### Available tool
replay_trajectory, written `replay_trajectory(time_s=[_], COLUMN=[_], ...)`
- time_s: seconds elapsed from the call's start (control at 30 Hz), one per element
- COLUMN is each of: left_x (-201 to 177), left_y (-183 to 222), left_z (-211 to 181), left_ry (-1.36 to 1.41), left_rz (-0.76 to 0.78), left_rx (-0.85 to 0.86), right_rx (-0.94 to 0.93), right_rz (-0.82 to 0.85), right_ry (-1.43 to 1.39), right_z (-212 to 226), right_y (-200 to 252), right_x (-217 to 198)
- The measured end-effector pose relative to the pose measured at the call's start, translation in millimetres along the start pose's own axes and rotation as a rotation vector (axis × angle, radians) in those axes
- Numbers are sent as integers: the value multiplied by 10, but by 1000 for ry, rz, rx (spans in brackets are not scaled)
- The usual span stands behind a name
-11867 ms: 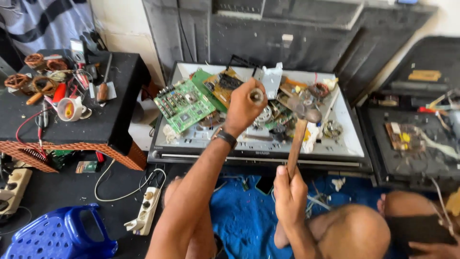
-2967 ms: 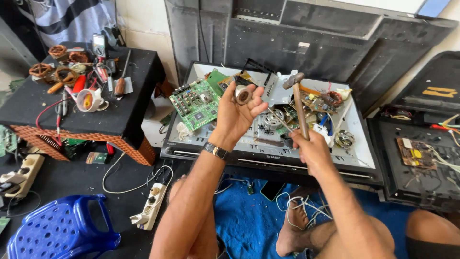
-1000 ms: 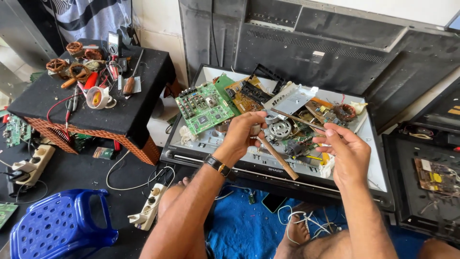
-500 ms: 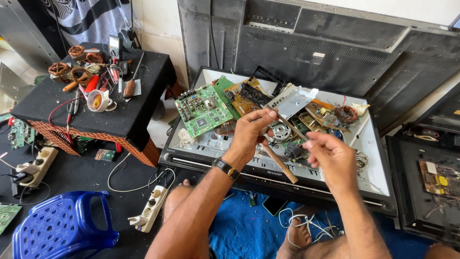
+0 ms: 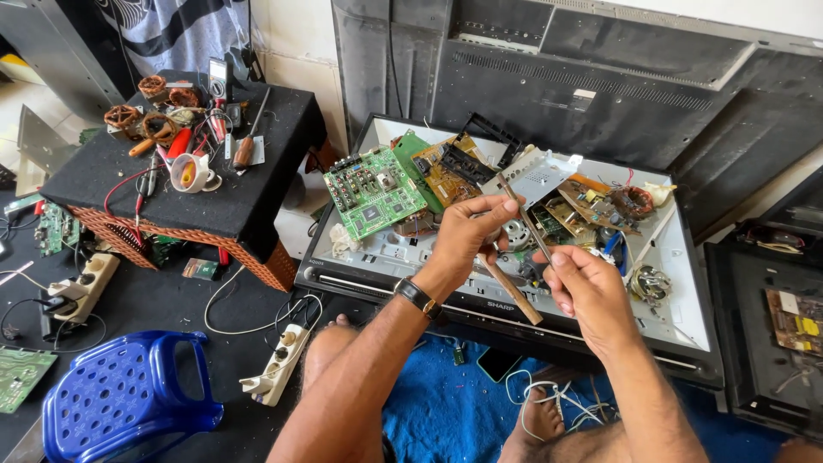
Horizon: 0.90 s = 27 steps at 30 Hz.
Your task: Disassembling an electronic device to remove internal components like the motor and circuit boards using hand tools.
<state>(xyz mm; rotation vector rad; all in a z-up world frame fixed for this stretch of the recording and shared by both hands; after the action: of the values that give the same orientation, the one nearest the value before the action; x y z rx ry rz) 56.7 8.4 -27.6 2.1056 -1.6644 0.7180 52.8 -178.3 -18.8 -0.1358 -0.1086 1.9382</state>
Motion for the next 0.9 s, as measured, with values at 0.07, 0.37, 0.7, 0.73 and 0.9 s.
replay_trajectory(time_s=[0.07,0.37,0.7,0.73,0.9], left_x=[0,67,6,27,98], left_y=[-5,72,51,65,117], left_z=[63,58,-225,-206,-33], left_ry=[-20,-37,-144,-158,-220], left_rz=[47,83,59,77,109], left_rx=[7,25,15,15,6], right_rx=[-24,-62,149,119,59], right_rz=[-26,-95,22,-8,-91], right_ry=[16,72,101,113,183], right_z=[-44,11,83,84,89], right_y=[-17,0,45,47,48], right_x=[-31,-40,33,5,5])
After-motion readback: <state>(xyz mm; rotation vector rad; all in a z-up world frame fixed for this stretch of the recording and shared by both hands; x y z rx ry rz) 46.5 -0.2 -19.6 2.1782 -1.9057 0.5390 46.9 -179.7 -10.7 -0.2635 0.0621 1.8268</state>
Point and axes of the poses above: each hand's wrist, its own y-axis away from the middle knuckle, its own x-axis out of the palm, z = x × y, the point moved 6 cm from there along -y, towards the middle knuckle, and after that the axes turned 2 degrees about y, right-handed, at the moved point
